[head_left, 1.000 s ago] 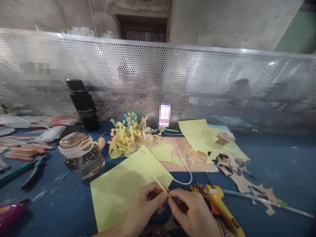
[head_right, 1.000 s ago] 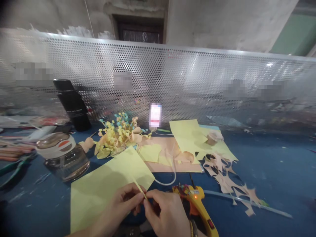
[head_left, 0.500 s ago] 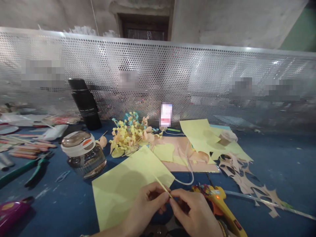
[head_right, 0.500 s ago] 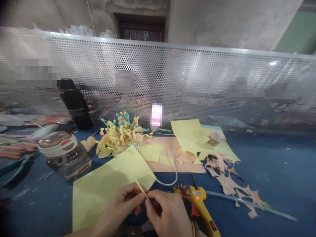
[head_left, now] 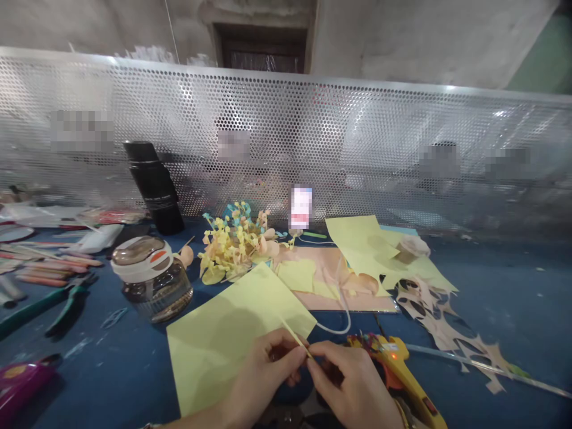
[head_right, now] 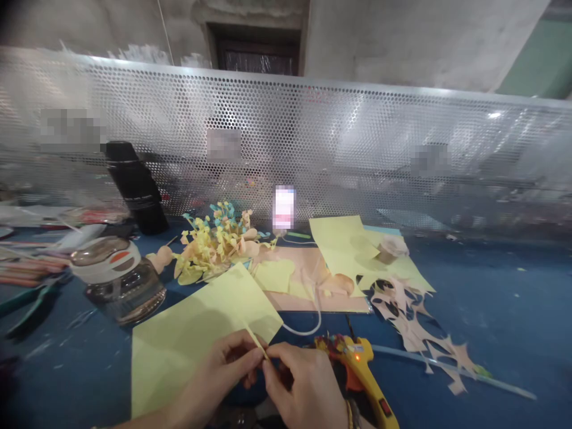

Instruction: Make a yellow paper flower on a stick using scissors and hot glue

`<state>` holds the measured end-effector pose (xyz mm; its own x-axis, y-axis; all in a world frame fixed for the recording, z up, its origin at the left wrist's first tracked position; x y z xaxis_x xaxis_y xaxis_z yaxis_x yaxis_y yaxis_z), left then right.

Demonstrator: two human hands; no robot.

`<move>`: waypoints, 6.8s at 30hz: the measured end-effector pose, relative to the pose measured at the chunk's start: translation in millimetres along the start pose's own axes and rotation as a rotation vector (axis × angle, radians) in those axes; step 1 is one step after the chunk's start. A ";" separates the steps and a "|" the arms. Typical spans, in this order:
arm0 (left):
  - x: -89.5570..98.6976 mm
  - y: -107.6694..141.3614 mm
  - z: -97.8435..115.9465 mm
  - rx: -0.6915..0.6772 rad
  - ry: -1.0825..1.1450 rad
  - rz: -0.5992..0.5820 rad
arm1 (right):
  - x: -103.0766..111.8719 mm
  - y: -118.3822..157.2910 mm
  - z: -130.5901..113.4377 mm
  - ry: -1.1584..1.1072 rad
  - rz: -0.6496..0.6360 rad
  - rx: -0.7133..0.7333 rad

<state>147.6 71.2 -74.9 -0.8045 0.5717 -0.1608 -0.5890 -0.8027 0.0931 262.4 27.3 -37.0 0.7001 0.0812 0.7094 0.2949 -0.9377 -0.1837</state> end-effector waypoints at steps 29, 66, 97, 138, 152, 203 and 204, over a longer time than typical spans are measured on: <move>-3.2 3.2 7.6 0.013 0.017 0.016 | 0.6 0.4 -2.2 0.003 -0.004 -0.003; -1.9 4.1 4.4 0.035 -0.011 0.019 | -0.5 0.3 0.3 -0.028 0.002 -0.003; -1.3 2.0 2.5 0.021 0.008 0.008 | -0.1 1.2 1.6 0.006 -0.001 -0.008; 0.0 0.4 -2.4 0.004 0.000 -0.003 | 0.2 0.3 -4.3 0.044 0.000 -0.005; -2.0 2.9 4.1 0.028 -0.009 0.026 | 1.3 -1.8 -4.5 0.020 0.017 -0.003; -0.1 1.1 -3.8 -0.005 0.003 -0.012 | -0.1 -0.5 -1.6 0.035 0.026 0.002; -0.1 1.2 -3.6 -0.002 0.003 -0.008 | 0.0 -0.7 -2.0 0.032 0.021 0.000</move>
<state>147.2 69.5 -78.3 -0.7993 0.5780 -0.1643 -0.5956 -0.7983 0.0894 260.9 27.2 -35.4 0.6853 0.0504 0.7265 0.2802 -0.9391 -0.1992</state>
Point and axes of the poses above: each hand's wrist, its own y-axis away from the middle knuckle, its own x-axis out of the back of the hand, z = x × y, the point moved 7 cm from there along -y, towards the middle knuckle, and after that the axes turned 8 degrees about -z, right-handed, at the moved point
